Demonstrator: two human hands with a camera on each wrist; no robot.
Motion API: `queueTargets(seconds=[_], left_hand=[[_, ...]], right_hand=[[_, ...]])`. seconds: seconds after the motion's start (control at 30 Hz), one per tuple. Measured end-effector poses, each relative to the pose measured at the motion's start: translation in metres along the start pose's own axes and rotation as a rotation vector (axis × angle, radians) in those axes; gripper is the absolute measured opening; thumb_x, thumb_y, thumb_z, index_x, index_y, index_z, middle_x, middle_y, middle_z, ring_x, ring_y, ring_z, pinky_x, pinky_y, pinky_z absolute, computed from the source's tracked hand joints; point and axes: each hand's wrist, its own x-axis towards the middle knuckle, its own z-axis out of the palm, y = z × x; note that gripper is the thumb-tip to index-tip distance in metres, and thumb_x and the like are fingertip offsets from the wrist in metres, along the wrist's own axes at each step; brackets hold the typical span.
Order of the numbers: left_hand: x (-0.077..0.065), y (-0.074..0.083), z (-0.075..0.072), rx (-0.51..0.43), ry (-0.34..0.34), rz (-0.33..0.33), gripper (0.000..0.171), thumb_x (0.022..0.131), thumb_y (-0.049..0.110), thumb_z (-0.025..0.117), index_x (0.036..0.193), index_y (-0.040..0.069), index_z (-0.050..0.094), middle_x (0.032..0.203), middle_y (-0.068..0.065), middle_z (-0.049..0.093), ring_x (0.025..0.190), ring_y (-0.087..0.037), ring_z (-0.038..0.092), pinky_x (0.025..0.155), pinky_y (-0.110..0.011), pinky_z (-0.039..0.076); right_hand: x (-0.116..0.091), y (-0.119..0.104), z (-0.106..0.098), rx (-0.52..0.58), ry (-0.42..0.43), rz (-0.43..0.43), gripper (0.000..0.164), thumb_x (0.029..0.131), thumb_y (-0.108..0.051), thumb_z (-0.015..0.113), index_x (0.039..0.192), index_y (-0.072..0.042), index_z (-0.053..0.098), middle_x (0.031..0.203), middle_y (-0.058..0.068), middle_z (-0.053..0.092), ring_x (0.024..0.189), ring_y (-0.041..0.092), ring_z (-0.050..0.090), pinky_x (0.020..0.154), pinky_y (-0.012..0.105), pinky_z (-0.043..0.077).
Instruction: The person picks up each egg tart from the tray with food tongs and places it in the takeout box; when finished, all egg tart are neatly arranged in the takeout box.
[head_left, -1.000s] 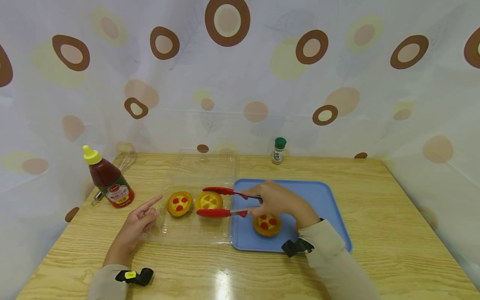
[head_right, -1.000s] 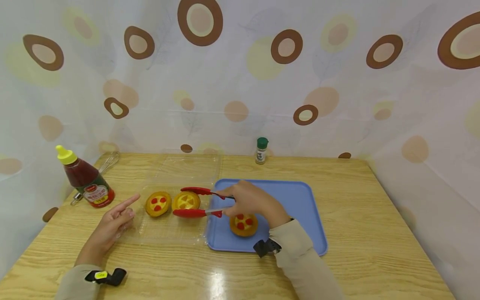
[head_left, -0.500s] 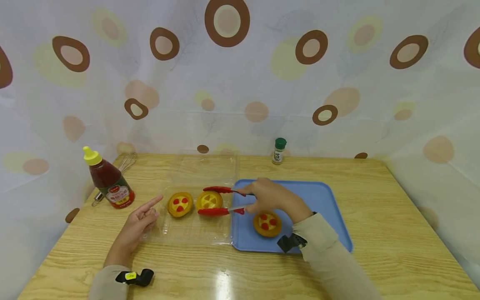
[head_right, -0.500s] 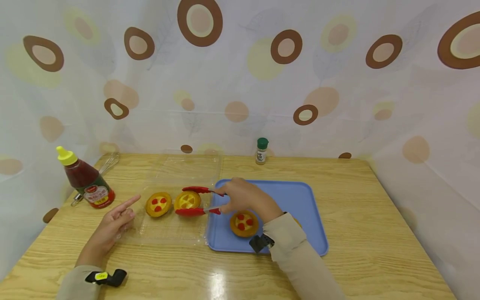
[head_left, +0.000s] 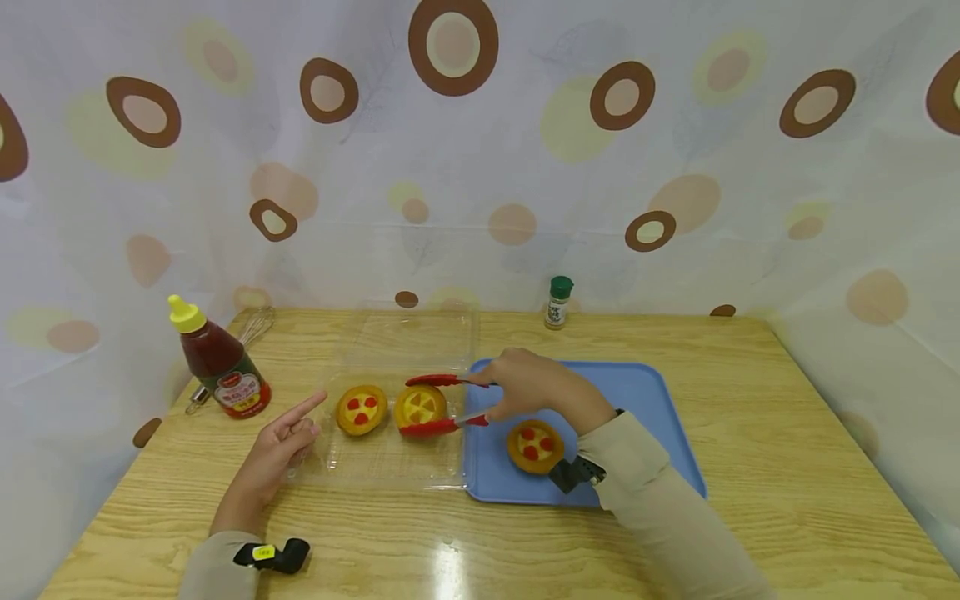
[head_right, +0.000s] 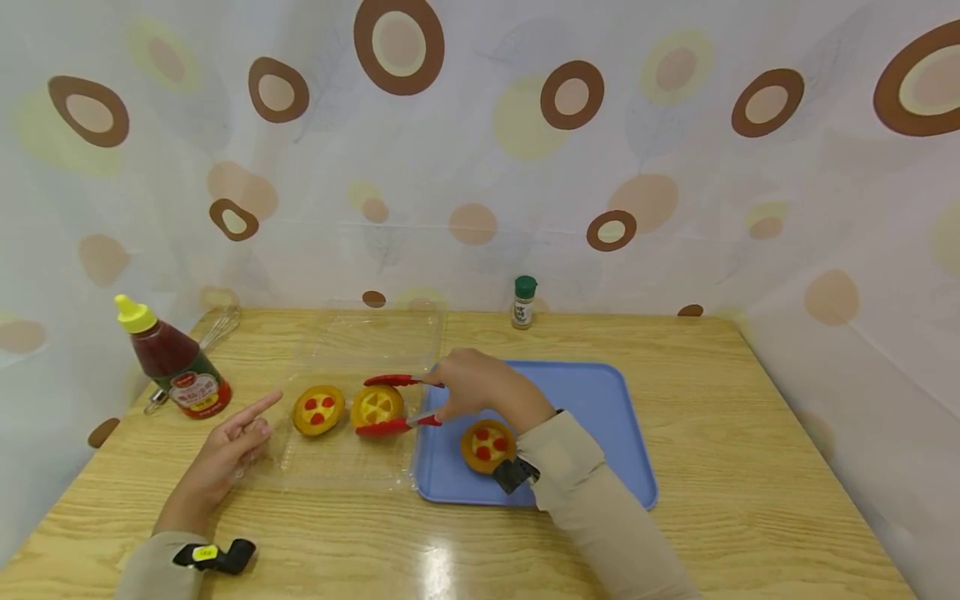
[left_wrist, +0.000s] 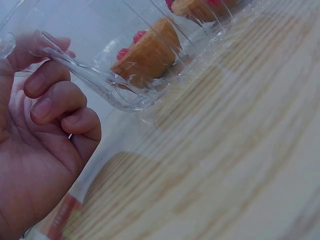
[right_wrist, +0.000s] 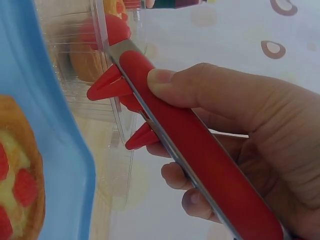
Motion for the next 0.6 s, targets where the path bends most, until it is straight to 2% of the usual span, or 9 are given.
queueTargets(seconds=[0.07,0.27,0.4,0.5,0.57,0.6], left_hand=[[0.000,-0.001,0.000,-0.001,0.000,0.005,0.045,0.099,0.003,0.045,0.143,0.009,0.041,0.067,0.005,0.036,0.054,-0.015,0.027,0.051,-0.033,0.018],[0.001,-0.002,0.000,0.017,0.013,-0.016,0.044,0.099,0.006,0.047,0.142,0.013,0.044,0.068,0.006,0.036,0.055,-0.012,0.030,0.052,-0.034,0.019],[0.000,-0.002,0.000,0.031,0.027,-0.045,0.045,0.099,0.008,0.048,0.143,0.012,0.042,0.069,0.007,0.038,0.056,-0.006,0.036,0.053,-0.034,0.020],[0.000,-0.002,0.000,0.027,0.029,-0.045,0.045,0.099,0.007,0.048,0.143,0.013,0.043,0.069,0.007,0.038,0.055,-0.007,0.035,0.054,-0.034,0.019],[0.000,-0.001,0.000,0.021,0.023,-0.033,0.044,0.099,0.006,0.047,0.142,0.014,0.044,0.068,0.006,0.037,0.055,-0.011,0.032,0.053,-0.034,0.019],[0.000,-0.001,0.000,0.018,0.021,-0.027,0.044,0.099,0.006,0.047,0.142,0.014,0.045,0.068,0.006,0.036,0.055,-0.013,0.030,0.053,-0.034,0.019]], right_hand=[[0.001,-0.001,-0.001,-0.004,-0.009,0.010,0.058,0.079,-0.025,0.077,0.132,-0.011,0.057,0.110,0.009,0.068,0.075,0.013,0.058,0.065,0.024,0.047],[-0.001,-0.003,-0.003,0.001,-0.023,0.018,0.063,0.078,-0.026,0.078,0.134,-0.010,0.054,0.111,0.010,0.067,0.072,0.013,0.056,0.069,0.028,0.048],[-0.004,-0.004,-0.003,0.014,-0.020,0.033,0.065,0.078,-0.027,0.078,0.136,-0.011,0.052,0.118,0.009,0.064,0.083,0.018,0.061,0.075,0.031,0.050],[-0.008,0.000,0.000,0.036,0.012,0.021,0.065,0.078,-0.027,0.078,0.135,-0.010,0.054,0.120,0.009,0.064,0.092,0.021,0.063,0.079,0.033,0.052],[-0.012,0.005,0.003,0.075,0.047,0.002,0.063,0.077,-0.027,0.078,0.133,-0.009,0.055,0.118,0.007,0.065,0.087,0.019,0.063,0.075,0.030,0.052],[-0.014,0.008,0.005,0.103,0.066,-0.009,0.063,0.077,-0.027,0.079,0.132,-0.008,0.056,0.110,0.006,0.068,0.080,0.018,0.062,0.070,0.028,0.052]])
